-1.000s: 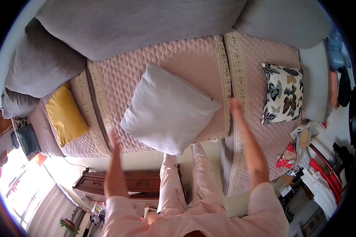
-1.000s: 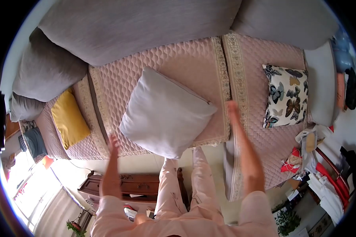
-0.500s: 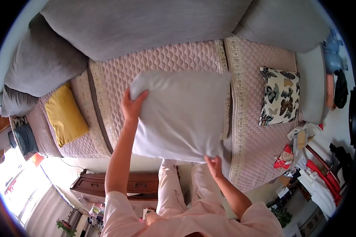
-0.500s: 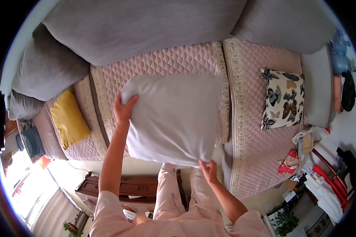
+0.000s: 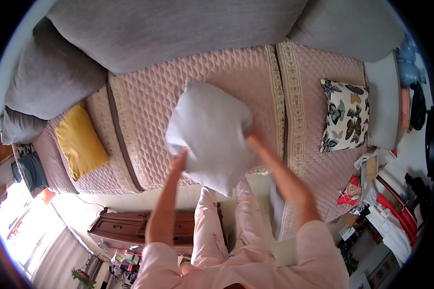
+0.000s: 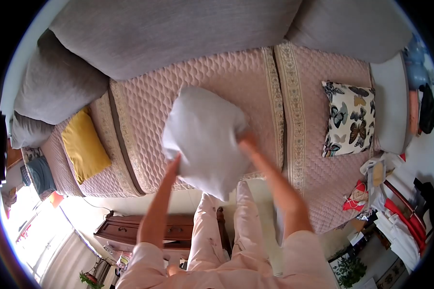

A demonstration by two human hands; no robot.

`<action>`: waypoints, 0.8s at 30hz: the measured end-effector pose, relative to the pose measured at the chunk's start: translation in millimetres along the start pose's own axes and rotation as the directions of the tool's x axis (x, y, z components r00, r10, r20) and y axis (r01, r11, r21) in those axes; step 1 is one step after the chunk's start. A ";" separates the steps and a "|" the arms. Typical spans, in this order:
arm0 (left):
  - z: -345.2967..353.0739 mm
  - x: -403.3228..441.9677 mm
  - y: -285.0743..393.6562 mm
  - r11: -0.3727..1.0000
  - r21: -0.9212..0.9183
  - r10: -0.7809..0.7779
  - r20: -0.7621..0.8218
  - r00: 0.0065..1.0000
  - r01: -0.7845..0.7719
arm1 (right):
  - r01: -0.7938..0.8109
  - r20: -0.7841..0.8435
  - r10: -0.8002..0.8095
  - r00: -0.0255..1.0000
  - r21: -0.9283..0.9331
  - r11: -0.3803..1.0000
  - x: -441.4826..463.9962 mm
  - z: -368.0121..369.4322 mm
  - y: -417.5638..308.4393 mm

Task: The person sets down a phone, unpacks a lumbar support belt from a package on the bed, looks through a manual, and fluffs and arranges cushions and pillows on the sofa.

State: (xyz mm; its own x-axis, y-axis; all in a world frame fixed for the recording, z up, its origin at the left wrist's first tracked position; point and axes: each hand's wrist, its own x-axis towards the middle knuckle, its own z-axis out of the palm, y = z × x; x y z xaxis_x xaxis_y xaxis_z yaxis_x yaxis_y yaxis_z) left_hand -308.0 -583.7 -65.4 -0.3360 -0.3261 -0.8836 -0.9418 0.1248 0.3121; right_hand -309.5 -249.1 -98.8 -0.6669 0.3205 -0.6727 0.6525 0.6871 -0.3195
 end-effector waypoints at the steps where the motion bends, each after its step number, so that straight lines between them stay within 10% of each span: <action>1: 22.0 -11.4 0.3 0.974 -0.221 0.074 0.122 0.990 -0.046 | 0.047 0.061 -0.100 0.993 0.576 0.816 -0.3 67.5 -0.8; 2: 32.6 -16.8 -0.1 0.900 -0.432 0.173 0.231 0.957 -0.058 | 0.157 0.031 -0.183 0.983 0.388 0.908 -47.6 30.3 -53.2; 4: 8.5 -57.1 35.3 0.876 -0.480 0.174 0.214 0.961 -0.051 | -0.096 0.174 -0.083 0.981 0.815 0.571 -76.2 3.4 -53.0; 7: -9.5 -80.1 50.4 0.894 -0.364 0.329 0.137 0.934 -0.261 | 0.265 -0.141 -0.228 0.963 0.389 0.882 -123.0 -57.8 -7.9; 10: 1.8 -116.0 84.9 0.809 -0.443 0.496 0.163 0.853 -0.386 | 0.097 -0.204 0.106 0.973 0.783 0.615 -172.1 -134.1 41.7; 12: 33.4 -129.6 96.7 0.898 0.047 0.433 0.069 0.899 -0.437 | 0.145 -0.375 0.182 0.909 0.693 0.706 -211.4 -194.7 48.2; 14: 65.4 -148.5 120.5 0.784 0.027 0.569 0.371 0.734 -0.621 | -0.045 -0.318 0.468 0.825 0.788 0.614 -221.1 -217.8 139.6; 15: 79.1 -160.5 144.0 0.771 -0.090 0.579 0.511 0.636 -0.630 | 0.111 -0.343 0.479 0.808 0.887 0.448 -237.2 -251.5 156.9; 17: 93.3 -153.8 205.8 0.440 0.095 0.776 0.460 0.432 -0.893 | 0.313 -0.559 0.489 0.669 0.809 0.497 -257.5 -314.2 217.8; 20: 102.9 -187.5 343.6 -0.017 0.355 0.950 0.297 0.096 -0.935 | -0.011 -0.641 0.528 0.557 0.630 0.777 -270.5 -396.8 378.9; 22: 109.4 -208.5 420.5 -0.084 0.553 0.972 0.230 0.055 -0.829 | -0.136 -0.639 0.358 0.681 0.369 0.919 -294.6 -439.1 414.2; 24: 113.9 -218.3 475.4 -0.125 0.695 0.984 0.180 0.002 -0.708 | -0.153 -0.817 0.004 0.577 -0.104 0.983 -298.3 -415.9 527.9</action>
State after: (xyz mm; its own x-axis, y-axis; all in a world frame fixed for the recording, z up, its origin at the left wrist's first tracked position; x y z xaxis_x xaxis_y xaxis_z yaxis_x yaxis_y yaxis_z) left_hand -681.4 -346.5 236.2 -0.9257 0.2905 0.2422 0.3618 0.8666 0.3437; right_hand 84.3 289.2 210.7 -0.6765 0.7199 0.1556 0.7058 0.6940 -0.1423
